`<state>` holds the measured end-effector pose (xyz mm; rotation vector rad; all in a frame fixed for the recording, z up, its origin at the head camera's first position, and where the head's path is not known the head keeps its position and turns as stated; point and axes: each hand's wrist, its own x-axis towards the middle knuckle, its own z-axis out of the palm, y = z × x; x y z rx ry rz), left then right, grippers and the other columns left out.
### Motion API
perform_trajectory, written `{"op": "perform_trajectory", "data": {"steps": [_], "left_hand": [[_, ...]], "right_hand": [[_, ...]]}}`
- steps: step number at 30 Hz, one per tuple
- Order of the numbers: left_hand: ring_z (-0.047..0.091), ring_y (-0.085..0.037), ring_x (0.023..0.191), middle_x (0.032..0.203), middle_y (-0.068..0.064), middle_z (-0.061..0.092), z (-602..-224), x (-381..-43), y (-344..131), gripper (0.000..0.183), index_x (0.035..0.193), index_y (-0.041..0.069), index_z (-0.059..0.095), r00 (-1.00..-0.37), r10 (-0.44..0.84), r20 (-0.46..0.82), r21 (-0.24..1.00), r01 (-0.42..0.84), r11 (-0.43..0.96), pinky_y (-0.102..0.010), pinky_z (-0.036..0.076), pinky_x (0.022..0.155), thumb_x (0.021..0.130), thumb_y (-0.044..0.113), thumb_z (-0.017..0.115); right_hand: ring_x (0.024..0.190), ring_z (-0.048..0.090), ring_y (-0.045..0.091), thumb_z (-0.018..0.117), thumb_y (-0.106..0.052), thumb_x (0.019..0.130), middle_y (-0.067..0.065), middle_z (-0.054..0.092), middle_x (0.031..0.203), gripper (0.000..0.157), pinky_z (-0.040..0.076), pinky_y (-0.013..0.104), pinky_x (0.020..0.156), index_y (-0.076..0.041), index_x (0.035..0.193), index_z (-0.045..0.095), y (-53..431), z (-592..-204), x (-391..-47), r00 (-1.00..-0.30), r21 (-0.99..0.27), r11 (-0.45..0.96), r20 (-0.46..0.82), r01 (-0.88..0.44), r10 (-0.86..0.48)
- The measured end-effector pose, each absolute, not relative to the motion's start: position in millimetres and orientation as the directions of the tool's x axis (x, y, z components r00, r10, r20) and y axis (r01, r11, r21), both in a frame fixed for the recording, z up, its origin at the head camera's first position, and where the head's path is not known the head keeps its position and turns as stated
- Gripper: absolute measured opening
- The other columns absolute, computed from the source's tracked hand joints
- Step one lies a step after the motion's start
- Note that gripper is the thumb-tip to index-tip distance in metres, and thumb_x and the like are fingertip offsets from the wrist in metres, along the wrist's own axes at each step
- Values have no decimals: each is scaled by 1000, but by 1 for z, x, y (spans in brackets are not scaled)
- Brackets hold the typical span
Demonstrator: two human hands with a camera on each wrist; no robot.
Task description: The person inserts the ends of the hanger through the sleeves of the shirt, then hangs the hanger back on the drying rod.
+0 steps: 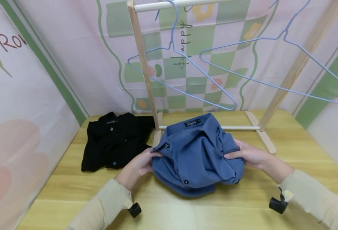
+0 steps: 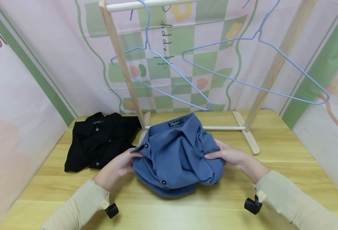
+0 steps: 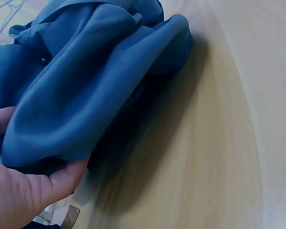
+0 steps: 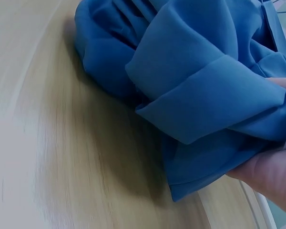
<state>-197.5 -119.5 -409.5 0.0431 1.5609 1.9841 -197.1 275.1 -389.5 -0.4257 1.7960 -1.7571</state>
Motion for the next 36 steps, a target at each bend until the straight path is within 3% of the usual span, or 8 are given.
{"op": "perform_trajectory", "data": {"steps": [4, 7, 15, 19, 22, 28, 36], "left_hand": [[67, -17, 89, 98, -3, 70, -412, -198, -119, 19, 106, 13, 68, -812, 467, -350, 904, -424, -59, -33, 55, 78, 92, 5, 59], [67, -18, 89, 97, -3, 70, -413, -198, -119, 23, 110, 14, 68, -810, 469, -353, 911, -412, -26, -34, 55, 77, 91, 4, 60], [68, -17, 85, 90, -3, 68, -415, -202, -118, 26, 113, 9, 67, -816, 462, -347, 924, -382, 20, -34, 56, 77, 90, 0, 61], [68, -18, 88, 92, -4, 67, -416, -204, -119, 37, 128, 2, 63, -815, 465, -345, 930, -365, 51, -37, 56, 79, 91, -1, 60], [68, -18, 92, 95, -5, 69, -415, -205, -120, 48, 141, -1, 56, -814, 466, -347, 931, -359, 65, -39, 56, 82, 93, -1, 59], [68, -21, 100, 113, -11, 68, -413, -206, -119, 61, 153, 1, 43, -811, 469, -350, 932, -351, 89, -42, 56, 86, 95, 0, 60], [63, -28, 113, 146, -22, 51, -415, -214, -121, 66, 158, 3, 35, -807, 458, -374, 926, -355, 129, -50, 54, 91, 96, 0, 60]], "right_hand": [[123, 55, 11, 65, 0, 96, 28, 36, 153, 87, 46, 26, 101, 7, 159, 5, 277, -391, -197, -793, -980, 153, -194, 128, -578], [124, 52, 10, 66, -2, 96, 37, 25, 157, 90, 45, 24, 100, 7, 160, 3, 278, -392, -196, -800, -975, 194, -199, 106, -567], [123, 51, 3, 67, -3, 96, 38, 20, 158, 90, 44, 21, 99, 8, 160, 4, 283, -394, -196, -809, -971, 230, -183, 61, -558], [122, 51, -1, 68, -4, 96, 38, 22, 157, 90, 43, 18, 99, 9, 159, 6, 285, -396, -195, -817, -965, 262, -161, 13, -553], [128, 49, 9, 70, -8, 95, 37, 28, 156, 89, 41, 16, 98, 9, 159, 10, 286, -396, -194, -829, -949, 315, -153, -30, -538], [139, 35, 48, 73, -12, 94, 36, 34, 154, 90, 37, 13, 98, 9, 159, 14, 287, -399, -190, -850, -912, 399, -136, -93, -509], [143, 27, 52, 73, -13, 94, 36, 29, 157, 89, 33, 10, 98, 8, 159, 16, 288, -404, -185, -863, -898, 420, -107, -129, -494]]}}
